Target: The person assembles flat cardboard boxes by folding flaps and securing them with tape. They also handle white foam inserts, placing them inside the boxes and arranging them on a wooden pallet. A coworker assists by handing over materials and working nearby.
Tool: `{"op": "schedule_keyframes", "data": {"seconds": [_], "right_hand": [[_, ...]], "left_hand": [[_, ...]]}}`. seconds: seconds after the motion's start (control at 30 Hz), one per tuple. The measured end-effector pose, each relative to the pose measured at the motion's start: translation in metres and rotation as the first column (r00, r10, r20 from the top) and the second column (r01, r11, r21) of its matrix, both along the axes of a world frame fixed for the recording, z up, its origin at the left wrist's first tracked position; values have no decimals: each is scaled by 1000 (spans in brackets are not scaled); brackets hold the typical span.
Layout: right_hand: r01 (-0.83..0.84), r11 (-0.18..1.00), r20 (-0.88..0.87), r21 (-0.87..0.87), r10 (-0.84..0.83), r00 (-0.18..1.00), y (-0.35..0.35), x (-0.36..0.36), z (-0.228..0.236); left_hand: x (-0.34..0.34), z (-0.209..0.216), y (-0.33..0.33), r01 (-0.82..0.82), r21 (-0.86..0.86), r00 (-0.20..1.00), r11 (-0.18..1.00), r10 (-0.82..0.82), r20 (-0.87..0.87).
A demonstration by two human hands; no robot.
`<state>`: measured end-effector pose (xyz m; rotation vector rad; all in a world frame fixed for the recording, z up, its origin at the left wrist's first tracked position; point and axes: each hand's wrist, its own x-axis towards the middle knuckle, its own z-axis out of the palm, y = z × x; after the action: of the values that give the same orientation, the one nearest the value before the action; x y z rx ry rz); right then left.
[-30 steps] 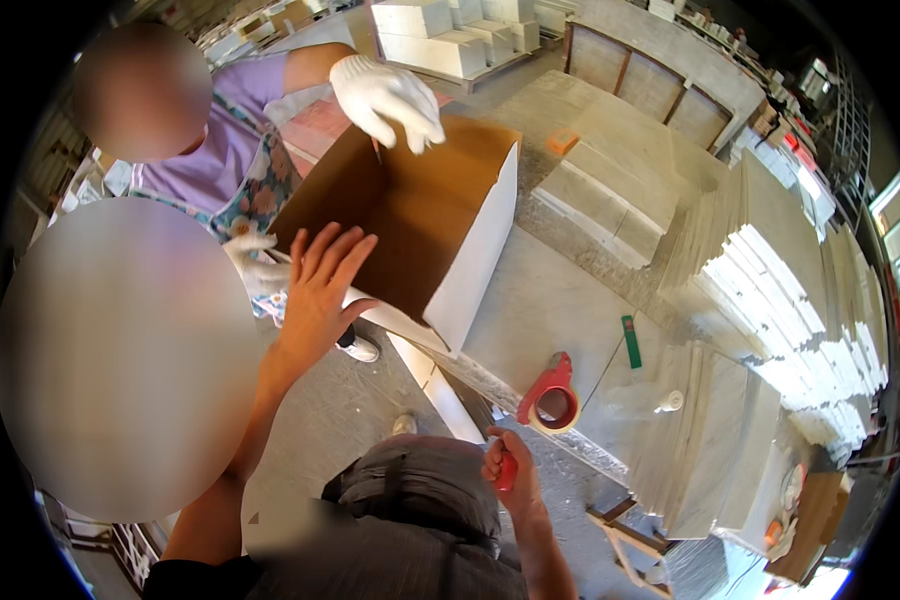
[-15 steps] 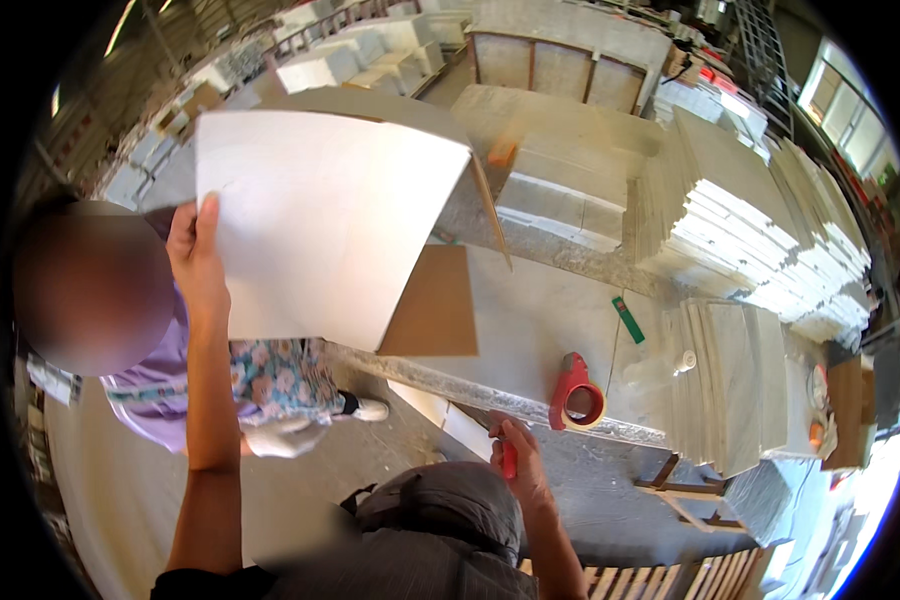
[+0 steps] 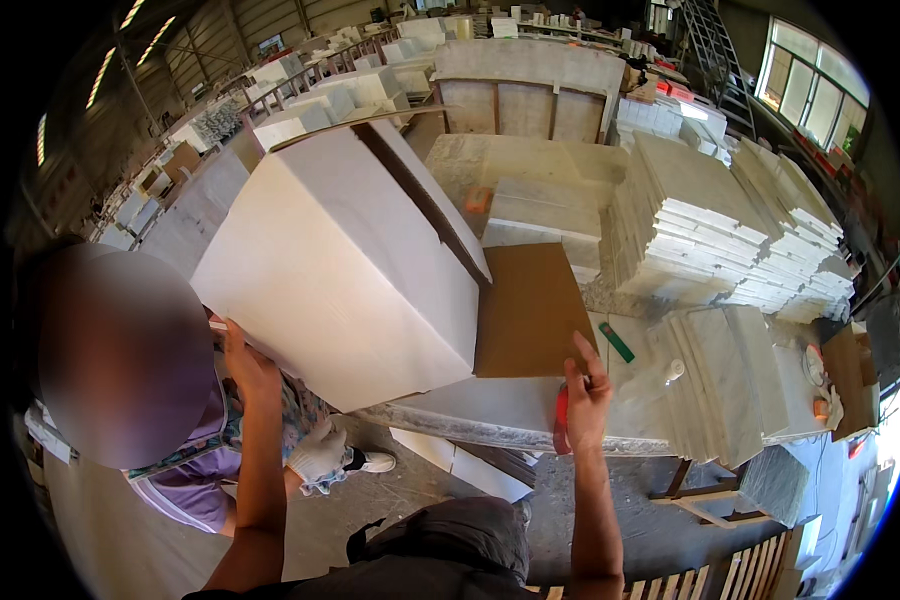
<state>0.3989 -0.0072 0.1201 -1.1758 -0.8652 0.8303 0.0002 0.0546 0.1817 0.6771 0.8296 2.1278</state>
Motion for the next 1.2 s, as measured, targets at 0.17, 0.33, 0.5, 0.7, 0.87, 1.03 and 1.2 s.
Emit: {"op": "schedule_keyframes", "data": {"seconds": [0.17,0.33,0.5,0.7,0.87,1.03,1.2], "right_hand": [[24,998,265,65,-41,963,16,0,37],[60,998,438,34,-69,896,12,-26,46],[97,979,528,178,-178,830,7,-43,51],[83,973,593,215,-197,781,16,-49,68],[58,945,761,321,-294,579,25,-57,80],[30,970,776,242,-212,593,28,-54,61],[33,970,760,242,-211,614,34,-57,58]], "left_hand": [[-1,-103,-19,38,-228,991,973,-8,132],[-35,-208,-58,-218,-498,959,840,91,-267],[-13,-181,-109,-612,-346,630,711,174,-757],[-17,-185,-115,-112,-758,738,643,-457,-497],[45,-124,-96,-31,-567,473,823,-487,-734],[68,-37,-46,-173,32,78,984,46,-996],[26,-37,29,-302,60,-282,951,-29,-959]]}}
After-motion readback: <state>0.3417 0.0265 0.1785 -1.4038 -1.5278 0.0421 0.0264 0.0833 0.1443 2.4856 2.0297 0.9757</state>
